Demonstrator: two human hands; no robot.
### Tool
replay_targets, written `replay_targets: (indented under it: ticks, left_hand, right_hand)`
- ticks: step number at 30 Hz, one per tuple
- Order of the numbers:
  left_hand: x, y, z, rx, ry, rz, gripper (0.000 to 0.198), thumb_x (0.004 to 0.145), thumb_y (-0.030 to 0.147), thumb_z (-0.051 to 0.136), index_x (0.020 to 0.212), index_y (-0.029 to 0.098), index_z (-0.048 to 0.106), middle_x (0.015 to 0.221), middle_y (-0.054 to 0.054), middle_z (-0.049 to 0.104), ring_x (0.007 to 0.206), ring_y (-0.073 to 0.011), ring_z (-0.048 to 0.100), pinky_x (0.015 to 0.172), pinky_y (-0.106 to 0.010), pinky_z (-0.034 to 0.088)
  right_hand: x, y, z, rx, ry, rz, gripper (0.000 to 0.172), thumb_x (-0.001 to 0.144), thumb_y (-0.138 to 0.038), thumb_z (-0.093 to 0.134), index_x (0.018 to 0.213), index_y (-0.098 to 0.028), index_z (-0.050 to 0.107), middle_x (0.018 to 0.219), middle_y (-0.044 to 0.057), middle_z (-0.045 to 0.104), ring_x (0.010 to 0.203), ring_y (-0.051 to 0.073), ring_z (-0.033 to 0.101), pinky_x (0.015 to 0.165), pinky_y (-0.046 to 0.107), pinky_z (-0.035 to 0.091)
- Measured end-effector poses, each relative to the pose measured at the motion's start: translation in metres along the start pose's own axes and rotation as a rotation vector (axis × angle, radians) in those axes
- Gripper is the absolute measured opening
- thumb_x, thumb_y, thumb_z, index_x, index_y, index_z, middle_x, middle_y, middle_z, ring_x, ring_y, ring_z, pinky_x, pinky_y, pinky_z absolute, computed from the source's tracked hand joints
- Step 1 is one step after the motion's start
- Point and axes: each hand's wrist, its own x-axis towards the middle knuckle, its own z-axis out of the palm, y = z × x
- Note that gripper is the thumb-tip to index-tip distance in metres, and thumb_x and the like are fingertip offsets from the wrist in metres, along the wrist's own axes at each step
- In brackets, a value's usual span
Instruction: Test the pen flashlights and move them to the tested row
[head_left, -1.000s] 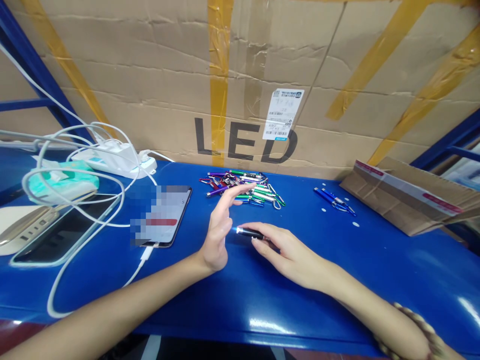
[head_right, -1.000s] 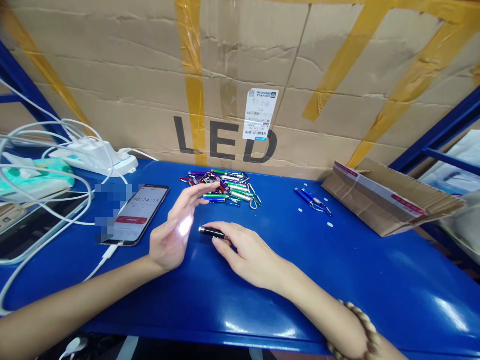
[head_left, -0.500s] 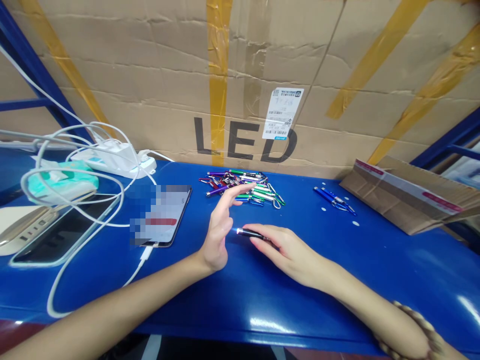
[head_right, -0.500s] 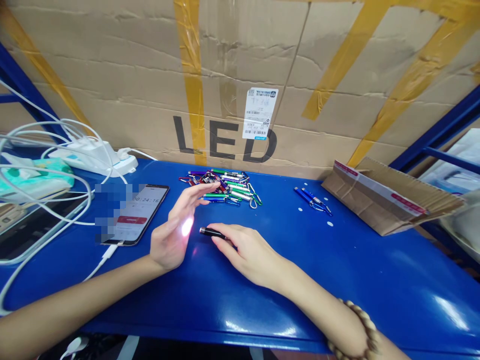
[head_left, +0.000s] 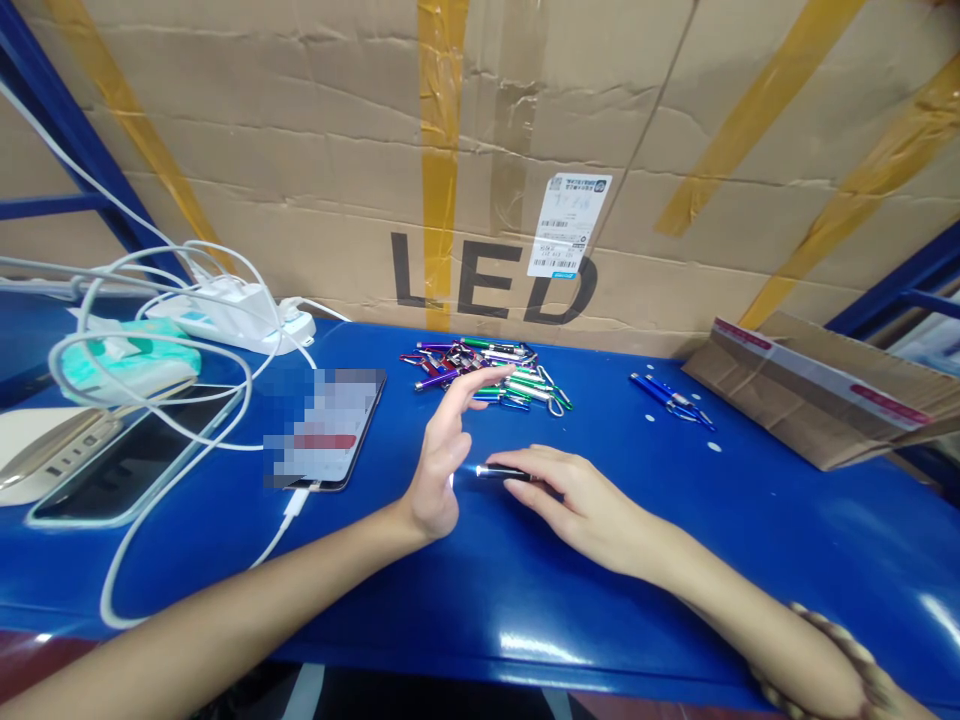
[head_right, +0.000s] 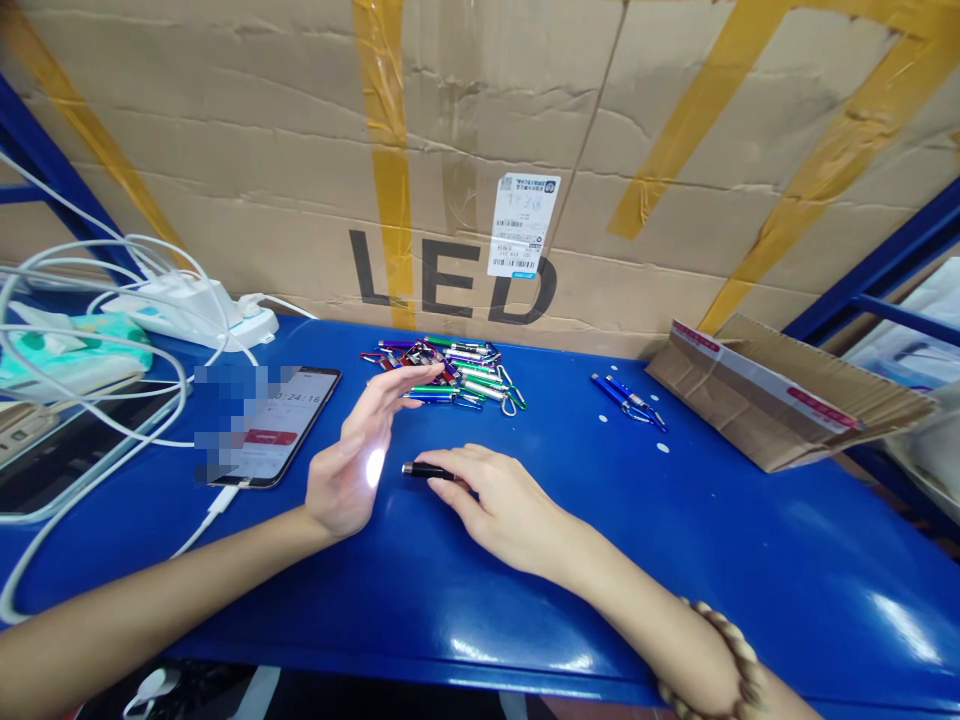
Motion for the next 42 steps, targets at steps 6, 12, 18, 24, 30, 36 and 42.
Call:
replay_targets:
  ticks: [6, 12, 18, 24, 30, 36, 42]
  left_hand:
    - [0.0, 0.0014, -0.0001, 0.019, 0.005, -0.019, 0.053, 0.081, 0.04, 0.037, 0.127, 0.018, 0.052, 0.137, -0.008, 0.053, 0.129, -0.0308, 0.043, 0.097, -0.041, 0.031]
    - [0.0001, 0.002, 0.0002, 0.019, 0.004, -0.021, 0.054, 0.08, 0.04, 0.037, 0.127, 0.018, 0.051, 0.136, -0.009, 0.053, 0.129, -0.0305, 0.043, 0.098, -0.041, 0.031]
    - [0.0002, 0.0002, -0.0009, 0.019, 0.004, -0.017, 0.053, 0.08, 0.041, 0.037, 0.127, 0.019, 0.052, 0.136, -0.008, 0.053, 0.129, -0.0308, 0.043, 0.097, -0.041, 0.031]
    - [0.0001, 0.0011, -0.0005, 0.024, 0.002, -0.021, 0.053, 0.08, 0.041, 0.037, 0.127, 0.019, 0.051, 0.137, -0.008, 0.053, 0.129, -0.0312, 0.043, 0.098, -0.041, 0.031]
    - [0.0001, 0.0012, 0.0, 0.036, 0.008, -0.024, 0.053, 0.08, 0.042, 0.037, 0.126, 0.019, 0.051, 0.136, -0.009, 0.053, 0.128, -0.0319, 0.043, 0.097, -0.042, 0.032]
    - [-0.0002, 0.0008, -0.0001, 0.035, 0.002, -0.014, 0.053, 0.081, 0.041, 0.037, 0.127, 0.02, 0.051, 0.137, -0.008, 0.053, 0.128, -0.0317, 0.043, 0.097, -0.043, 0.032]
    - [-0.0008, 0.0013, 0.0001, 0.031, 0.002, -0.025, 0.052, 0.081, 0.04, 0.037, 0.126, 0.019, 0.051, 0.136, -0.009, 0.053, 0.128, -0.0313, 0.043, 0.097, -0.042, 0.032]
  right_hand:
    - [0.0012, 0.0008, -0.0013, 0.009, -0.005, 0.033, 0.028, 0.095, -0.02, 0.049, 0.118, -0.021, 0.064, 0.111, 0.006, 0.07, 0.101, 0.019, 0.064, 0.091, 0.034, 0.05]
    - [0.0013, -0.0009, -0.0003, 0.044, -0.027, 0.047, 0.029, 0.096, -0.024, 0.047, 0.12, -0.022, 0.063, 0.118, 0.005, 0.068, 0.105, 0.019, 0.063, 0.095, 0.035, 0.049]
    - [0.0012, -0.0034, -0.0007, 0.048, -0.036, 0.048, 0.03, 0.096, -0.024, 0.047, 0.122, -0.022, 0.062, 0.122, 0.005, 0.067, 0.11, 0.02, 0.062, 0.097, 0.036, 0.048]
    - [0.0011, -0.0038, -0.0001, 0.069, -0.043, 0.072, 0.032, 0.096, -0.025, 0.047, 0.125, -0.022, 0.059, 0.123, 0.006, 0.066, 0.105, 0.019, 0.064, 0.088, 0.033, 0.054]
    - [0.0001, -0.0032, 0.0008, 0.086, -0.027, 0.065, 0.034, 0.094, -0.023, 0.048, 0.126, -0.023, 0.058, 0.125, 0.006, 0.065, 0.104, 0.019, 0.064, 0.083, 0.032, 0.056]
    - [-0.0001, -0.0022, 0.0008, 0.106, -0.022, 0.064, 0.034, 0.094, -0.021, 0.047, 0.126, -0.02, 0.058, 0.126, 0.008, 0.064, 0.105, 0.019, 0.064, 0.085, 0.031, 0.055]
    - [0.001, -0.0004, 0.0015, 0.123, -0.019, 0.061, 0.035, 0.093, -0.019, 0.048, 0.126, -0.022, 0.058, 0.126, 0.007, 0.064, 0.103, 0.018, 0.064, 0.087, 0.033, 0.055]
